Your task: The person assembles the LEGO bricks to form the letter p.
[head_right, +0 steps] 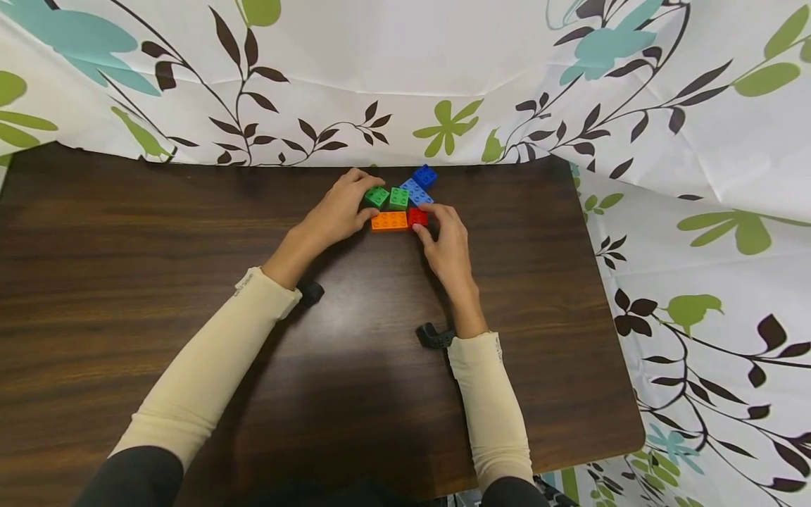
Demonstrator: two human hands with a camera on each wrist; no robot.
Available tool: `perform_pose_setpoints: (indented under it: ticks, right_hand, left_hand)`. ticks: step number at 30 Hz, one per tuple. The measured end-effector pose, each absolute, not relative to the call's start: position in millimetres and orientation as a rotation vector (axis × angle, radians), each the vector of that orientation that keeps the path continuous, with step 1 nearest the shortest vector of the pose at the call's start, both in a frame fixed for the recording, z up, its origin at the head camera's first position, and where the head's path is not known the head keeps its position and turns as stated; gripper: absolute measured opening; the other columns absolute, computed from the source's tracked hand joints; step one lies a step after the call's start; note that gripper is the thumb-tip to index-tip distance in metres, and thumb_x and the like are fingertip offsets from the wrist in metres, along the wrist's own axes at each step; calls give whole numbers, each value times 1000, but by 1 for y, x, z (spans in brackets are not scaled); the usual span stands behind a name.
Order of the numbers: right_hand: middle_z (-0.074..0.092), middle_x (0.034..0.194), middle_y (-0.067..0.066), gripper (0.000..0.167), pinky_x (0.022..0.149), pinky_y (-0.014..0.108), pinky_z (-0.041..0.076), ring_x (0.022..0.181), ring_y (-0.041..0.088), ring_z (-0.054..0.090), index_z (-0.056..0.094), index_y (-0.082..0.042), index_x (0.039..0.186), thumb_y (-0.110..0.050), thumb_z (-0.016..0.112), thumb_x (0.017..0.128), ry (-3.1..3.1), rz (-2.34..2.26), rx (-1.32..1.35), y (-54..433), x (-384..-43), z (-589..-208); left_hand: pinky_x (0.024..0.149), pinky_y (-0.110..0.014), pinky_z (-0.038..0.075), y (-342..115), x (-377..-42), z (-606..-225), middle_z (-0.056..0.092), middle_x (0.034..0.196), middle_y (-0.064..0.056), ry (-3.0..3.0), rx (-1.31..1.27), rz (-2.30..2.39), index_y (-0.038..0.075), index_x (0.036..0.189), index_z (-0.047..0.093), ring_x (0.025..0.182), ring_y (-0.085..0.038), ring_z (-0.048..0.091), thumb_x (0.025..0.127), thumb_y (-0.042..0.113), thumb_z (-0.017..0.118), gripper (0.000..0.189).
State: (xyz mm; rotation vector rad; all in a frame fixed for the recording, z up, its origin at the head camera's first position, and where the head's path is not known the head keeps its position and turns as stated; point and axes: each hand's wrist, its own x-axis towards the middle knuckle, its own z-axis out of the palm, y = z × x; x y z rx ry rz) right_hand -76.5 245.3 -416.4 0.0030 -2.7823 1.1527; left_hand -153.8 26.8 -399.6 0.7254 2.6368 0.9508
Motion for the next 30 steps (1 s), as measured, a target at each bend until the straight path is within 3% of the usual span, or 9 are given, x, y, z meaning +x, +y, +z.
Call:
perform_pose_setpoints:
  ticks: [7,21,30]
  right_hand:
    - [68,134,20,35,107,48,56,119,37,69,71,-4,133,-10,77,100,-2764,1169,-6,244,-78,-418]
    - [69,132,22,34,107,52,57,121,40,68,72,1,131,-5,77,98,-2666,1186,33,242,-76,-407]
    - [70,130,20,34,104,50,59,117,34,70,73,0,129,-3,79,96,-2638,1179,47,237,-75,-397]
  left_hand:
    - [119,-47,47,23,-157,-401,57,145,-20,2604,663,1003,3,142,59,137,-36,54,105,13,70,39]
    - [107,-49,54,5,-146,-398,59,138,-19,2555,511,1029,1,140,55,121,-37,61,104,9,71,40]
    - [101,-51,55,-8,-135,-396,65,131,-20,2576,499,1028,1,133,60,115,-38,63,100,9,77,39]
